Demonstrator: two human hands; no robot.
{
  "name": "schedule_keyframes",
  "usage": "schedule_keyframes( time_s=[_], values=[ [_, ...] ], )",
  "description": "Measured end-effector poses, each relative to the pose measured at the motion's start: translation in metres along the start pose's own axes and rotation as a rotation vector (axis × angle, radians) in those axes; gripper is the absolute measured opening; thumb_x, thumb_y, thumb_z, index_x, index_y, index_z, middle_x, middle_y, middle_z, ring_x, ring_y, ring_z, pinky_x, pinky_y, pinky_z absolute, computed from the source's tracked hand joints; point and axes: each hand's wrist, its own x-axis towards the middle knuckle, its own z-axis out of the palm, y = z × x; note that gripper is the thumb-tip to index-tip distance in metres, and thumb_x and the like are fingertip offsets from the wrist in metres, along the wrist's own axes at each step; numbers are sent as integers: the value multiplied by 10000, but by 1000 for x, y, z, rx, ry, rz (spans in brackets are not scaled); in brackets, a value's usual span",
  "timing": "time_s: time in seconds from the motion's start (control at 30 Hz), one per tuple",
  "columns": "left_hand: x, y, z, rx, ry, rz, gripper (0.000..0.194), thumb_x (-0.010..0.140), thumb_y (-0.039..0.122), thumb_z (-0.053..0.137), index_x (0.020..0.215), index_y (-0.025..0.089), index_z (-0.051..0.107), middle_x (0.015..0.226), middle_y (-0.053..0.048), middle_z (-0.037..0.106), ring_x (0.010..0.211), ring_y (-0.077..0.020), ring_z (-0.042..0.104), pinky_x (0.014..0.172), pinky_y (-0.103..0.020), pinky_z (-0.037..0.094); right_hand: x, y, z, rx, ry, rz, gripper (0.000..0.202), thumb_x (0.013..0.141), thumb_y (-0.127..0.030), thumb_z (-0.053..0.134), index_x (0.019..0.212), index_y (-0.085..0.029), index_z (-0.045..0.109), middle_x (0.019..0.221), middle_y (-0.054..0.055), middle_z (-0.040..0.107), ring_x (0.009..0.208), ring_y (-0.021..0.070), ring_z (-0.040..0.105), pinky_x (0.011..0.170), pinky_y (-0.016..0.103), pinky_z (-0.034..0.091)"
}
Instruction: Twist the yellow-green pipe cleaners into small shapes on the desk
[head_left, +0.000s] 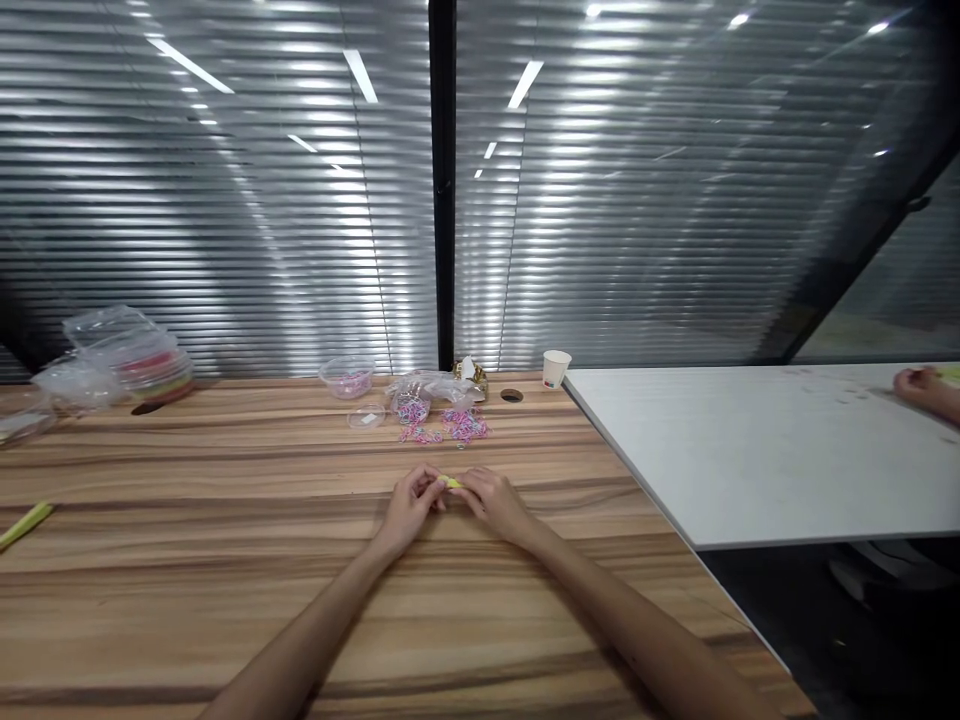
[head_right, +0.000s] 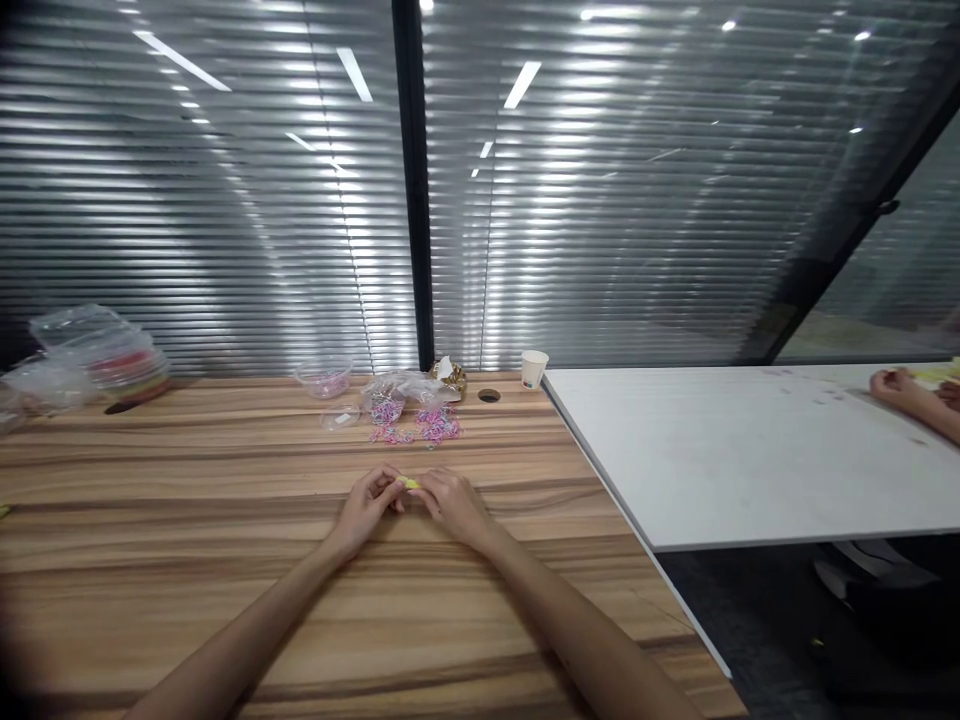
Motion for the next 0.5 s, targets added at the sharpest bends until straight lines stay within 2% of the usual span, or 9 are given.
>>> schedule_keyframes(
  time_s=[0.13,0.37,0.5],
  values=[
    [0,0,0,-10,16,-4,265,728,403,550,711,144,493,533,13,541,499,-109,514,530,-226,400,0,0,1,-8,-55,3,208,894,-219,363,866,-153,558,828,67,588,778,161,511,694,251,364],
    [0,2,1,-33,70,-88,292,669,417,595,660,143,494,519,18,546,465,-101,502,500,-222,394,-2,0,3,-67,-133,33,227,904,-220,330,879,-145,543,798,69,596,717,151,532,630,232,345],
    [1,1,1,-50,43,-98,289,682,410,587,716,137,501,564,13,567,462,-92,502,499,-218,393,-3,2,4,-77,-137,61,222,906,-219,321,887,-145,529,793,67,604,691,150,538,597,227,329]
  ],
)
